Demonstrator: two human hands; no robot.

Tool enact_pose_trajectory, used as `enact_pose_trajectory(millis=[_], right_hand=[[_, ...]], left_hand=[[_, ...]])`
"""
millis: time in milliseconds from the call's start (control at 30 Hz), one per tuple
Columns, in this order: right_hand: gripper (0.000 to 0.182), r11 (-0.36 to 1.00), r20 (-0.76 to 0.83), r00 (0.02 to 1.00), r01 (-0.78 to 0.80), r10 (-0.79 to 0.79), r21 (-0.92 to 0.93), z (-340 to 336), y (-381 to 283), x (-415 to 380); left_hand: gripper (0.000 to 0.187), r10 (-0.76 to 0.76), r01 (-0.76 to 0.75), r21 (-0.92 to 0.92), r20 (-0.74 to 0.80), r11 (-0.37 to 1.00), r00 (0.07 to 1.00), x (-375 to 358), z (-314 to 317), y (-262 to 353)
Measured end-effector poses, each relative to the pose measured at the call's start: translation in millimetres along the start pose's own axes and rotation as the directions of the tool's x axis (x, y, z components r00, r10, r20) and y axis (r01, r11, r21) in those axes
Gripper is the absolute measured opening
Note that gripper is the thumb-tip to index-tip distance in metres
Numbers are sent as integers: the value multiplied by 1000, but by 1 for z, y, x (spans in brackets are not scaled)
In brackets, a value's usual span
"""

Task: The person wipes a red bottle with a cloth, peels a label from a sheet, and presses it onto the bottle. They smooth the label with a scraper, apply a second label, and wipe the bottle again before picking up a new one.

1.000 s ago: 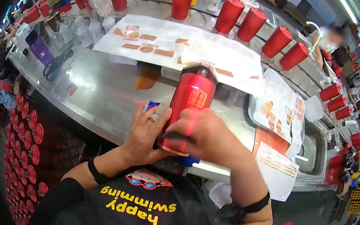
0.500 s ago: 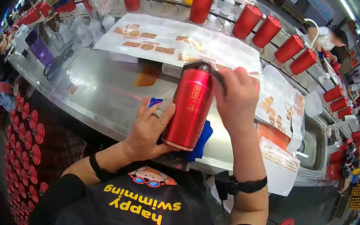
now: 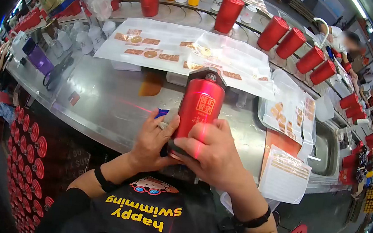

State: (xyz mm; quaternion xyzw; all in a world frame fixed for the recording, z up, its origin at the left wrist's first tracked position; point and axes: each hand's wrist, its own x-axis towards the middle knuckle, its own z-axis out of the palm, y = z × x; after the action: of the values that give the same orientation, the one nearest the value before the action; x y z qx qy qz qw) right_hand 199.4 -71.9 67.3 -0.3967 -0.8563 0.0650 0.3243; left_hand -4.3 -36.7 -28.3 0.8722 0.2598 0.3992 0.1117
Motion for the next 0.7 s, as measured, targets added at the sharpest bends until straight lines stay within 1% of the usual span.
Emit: enact_pose_trajectory(millis=[33, 100, 133, 167, 200, 233, 267, 300, 333, 367, 400, 433, 467, 533, 567, 600, 633, 700], right_hand=[[25, 986, 82, 996, -52, 39, 160, -3, 2, -3], [22, 960, 94, 971, -232, 219, 159, -9, 30, 5], [15, 895, -43, 945, -291, 323, 337, -5, 49, 11], [15, 798, -12, 858, -471, 513, 376, -10, 61, 15], [16, 879, -125, 881, -425, 457, 217, -18, 71, 21], [16, 924, -227, 897, -381, 379, 40, -26, 79, 27], [16, 916, -254, 882, -398, 398, 51, -33, 86, 31], [18, 908, -279, 866, -415, 415, 63, -38, 93, 35], [20, 898, -299, 850, -432, 435, 77, -42, 103, 38], [23, 962, -387, 886, -272, 255, 12, -46, 126, 42], [22, 937, -376, 859, -332, 347, 108, -54, 142, 49], [22, 899, -355, 826, -388, 438, 204, -62, 158, 58], [24, 949, -397, 877, -312, 270, -42, -70, 199, 63], [28, 920, -396, 897, -310, 198, -242, -88, 283, 75], [29, 885, -407, 867, -403, 287, -234, -98, 310, 88], [32, 841, -414, 830, -491, 373, -227, -109, 337, 101], [41, 779, -427, 794, -568, 433, -267, -117, 360, 115], [63, 640, -438, 727, -681, 530, -356, -133, 411, 143]], left_hand=[[97, -8, 8, -12, 2, 1000, 1000, -1, 1, -1], [98, -12, 12, -38, 15, 999, 1000, 1, 1, 0], [98, -15, 18, -59, 63, 998, 998, 2, -3, -1], [98, -15, 23, -78, 107, 997, 994, 2, -9, -2], [98, -11, 26, -99, 149, 995, 989, 4, -13, -5], [96, -104, 138, -256, 142, 957, 984, 8, -14, -10], [95, -191, 237, -409, 150, 881, 970, 12, -12, -15], [93, -272, 323, -550, 174, 771, 946, 19, -8, -21], [82, -327, 367, -610, 182, 702, 927, 30, 1, -29], [76, -406, 457, -717, 260, 526, 876, 48, 6, -32], [70, -465, 525, -788, 352, 322, 812, 71, 9, -33], [65, -497, 566, -818, 452, 101, 741, 90, 12, -37], [56, -387, 549, -835, 516, -29, 765, 96, 27, -58], [51, -329, 611, -749, 662, -254, 674, 119, 29, -59], [48, -287, 631, -687, 725, -360, 626, 129, 31, -60], [41, -317, 679, -655, 755, -333, 574, 130, 33, -65], [39, -299, 752, -609, 789, -254, 538, 133, 32, -69], [34, -290, 865, -492, 846, -97, 448, 136, 22, -70]])
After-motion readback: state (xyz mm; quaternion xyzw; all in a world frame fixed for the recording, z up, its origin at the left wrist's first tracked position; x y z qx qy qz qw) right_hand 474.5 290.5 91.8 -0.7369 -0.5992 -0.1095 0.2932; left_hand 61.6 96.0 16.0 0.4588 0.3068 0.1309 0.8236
